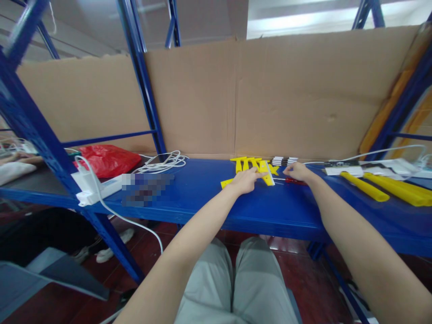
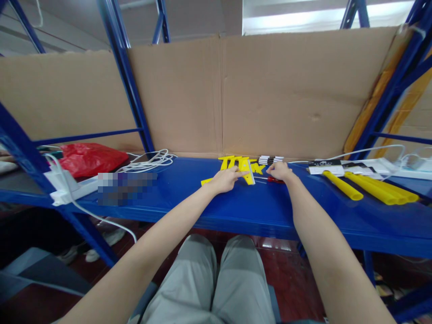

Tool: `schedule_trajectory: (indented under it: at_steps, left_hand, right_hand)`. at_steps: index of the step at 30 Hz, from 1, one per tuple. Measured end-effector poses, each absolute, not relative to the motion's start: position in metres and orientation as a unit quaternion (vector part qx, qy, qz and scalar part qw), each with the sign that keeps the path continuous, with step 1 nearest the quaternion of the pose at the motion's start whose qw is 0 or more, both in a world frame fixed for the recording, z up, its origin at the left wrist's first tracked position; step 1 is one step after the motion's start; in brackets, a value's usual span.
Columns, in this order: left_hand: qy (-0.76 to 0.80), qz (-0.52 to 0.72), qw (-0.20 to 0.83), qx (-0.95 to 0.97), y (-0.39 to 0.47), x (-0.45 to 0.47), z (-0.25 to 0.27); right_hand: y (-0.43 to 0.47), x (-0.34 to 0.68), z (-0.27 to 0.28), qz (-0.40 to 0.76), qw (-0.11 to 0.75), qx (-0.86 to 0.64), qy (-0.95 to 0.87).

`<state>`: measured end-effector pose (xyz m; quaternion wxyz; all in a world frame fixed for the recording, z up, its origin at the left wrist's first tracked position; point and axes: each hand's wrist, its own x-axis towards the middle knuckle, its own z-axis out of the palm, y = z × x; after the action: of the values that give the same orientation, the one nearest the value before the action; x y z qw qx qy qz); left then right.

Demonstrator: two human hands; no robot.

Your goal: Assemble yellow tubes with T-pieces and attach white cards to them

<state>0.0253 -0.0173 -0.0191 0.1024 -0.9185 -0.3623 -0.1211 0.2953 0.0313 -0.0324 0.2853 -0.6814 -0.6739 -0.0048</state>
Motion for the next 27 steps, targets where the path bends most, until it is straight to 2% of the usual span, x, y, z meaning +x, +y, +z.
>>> schedule_trajectory:
  at_steps: [3, 8, 14, 27]
  left_hand:
    - [-0.372, -0.125, 0.089, -0.915, -0.018, 0.025, -0.019]
    - [-0.396, -0.141, 0.072, -0.904, -0.014, 0.024, -0.018]
    - [-0.416, -0.156, 0.078, -0.892, -0.012, 0.023, -0.018]
    - [-0.414, -0.159, 0.086, -0.892, -0.013, 0.023, -0.017]
  right_hand:
    - [0.018, 0.278, -0.018, 0.067, 0.281, -0.638, -0.714]
    - [0.006, 0.247, -0.008, 0.087, 0.349, -0.513, -0.780]
    - [0.009, 0.227, -0.012, 0.040, 0.340, -0.448, -0.826]
    - [0.009, 0.222, -0.015, -0.048, 0.310, -0.429, -0.847]
